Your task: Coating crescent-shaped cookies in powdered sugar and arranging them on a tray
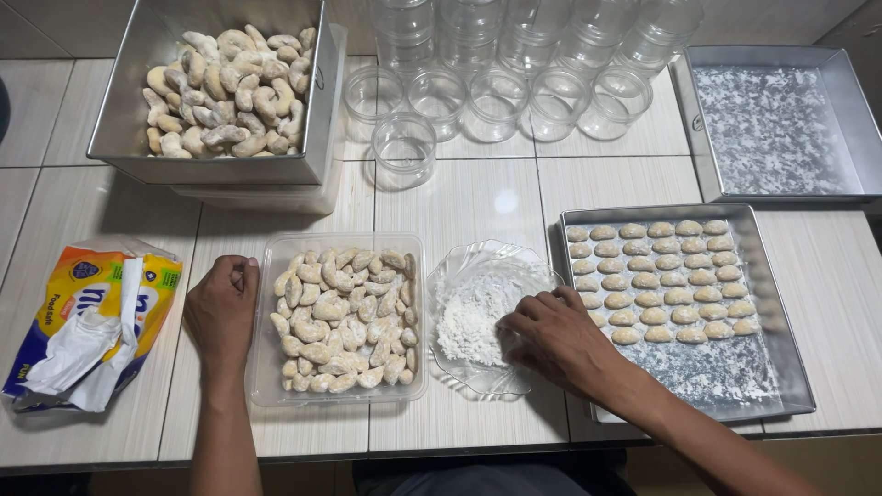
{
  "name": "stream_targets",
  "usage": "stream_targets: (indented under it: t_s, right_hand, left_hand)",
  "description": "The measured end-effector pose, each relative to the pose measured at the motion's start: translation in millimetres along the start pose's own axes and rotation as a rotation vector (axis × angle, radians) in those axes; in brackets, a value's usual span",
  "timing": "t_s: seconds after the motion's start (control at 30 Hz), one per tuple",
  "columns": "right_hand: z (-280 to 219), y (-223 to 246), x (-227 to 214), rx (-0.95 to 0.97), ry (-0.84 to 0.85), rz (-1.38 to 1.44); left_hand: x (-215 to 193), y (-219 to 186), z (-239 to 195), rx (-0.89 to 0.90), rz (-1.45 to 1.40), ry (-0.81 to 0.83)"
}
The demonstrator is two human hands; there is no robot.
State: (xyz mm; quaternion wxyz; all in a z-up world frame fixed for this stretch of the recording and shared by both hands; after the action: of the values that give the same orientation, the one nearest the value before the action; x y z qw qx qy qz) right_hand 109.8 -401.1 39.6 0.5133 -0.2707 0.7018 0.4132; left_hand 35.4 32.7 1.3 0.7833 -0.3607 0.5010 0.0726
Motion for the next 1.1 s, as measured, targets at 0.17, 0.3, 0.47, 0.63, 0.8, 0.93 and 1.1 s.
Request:
stream_targets:
  t_s: [0.17,0.3,0.47,0.63,0.8,0.93,1.1]
  right_hand:
    - [2,-7,17,-0.050,-0.014,-0.081]
    - [3,-10,14,-0.077,-0.067,-0.099]
    - [0,-9,5,-0.067,-0.121,-0.069]
    - [-1,-15,13,-0.089,-0.166,-0.122]
    - [1,-16,6,-0.073,-0.223,-0.013]
    - [2,-26,1,-0.036,-0.252,-0.002]
    - [-4,-33,-2,0.027,-0.300,-0.077]
  left_hand:
    - [2,2,1,0.006,-0.001,-0.001]
    - [1,1,1,0.028,-0.017,0.004]
    - [2,1,1,0.029,-0.008,0.005]
    - [1,-1,1,0.029,-0.011,0.006]
    - [4,4,3,0.039,-0.008,0.004]
    - [-1,-2,0,0.032,-0.015,0.003]
    - [-1,-2,0,0.016,-0.022,0.015]
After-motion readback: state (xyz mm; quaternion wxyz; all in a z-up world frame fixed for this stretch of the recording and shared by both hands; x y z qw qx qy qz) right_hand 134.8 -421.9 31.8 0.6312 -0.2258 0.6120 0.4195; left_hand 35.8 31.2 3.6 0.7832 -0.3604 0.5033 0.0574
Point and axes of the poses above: each hand's wrist, its own z-axis towards the middle knuckle, its own x-axis out of the palm, y = z × x, the point moved 5 cm from there along z, towards the middle knuckle, and after that the axes turned 9 degrees about -x, right-handed, at the moved point
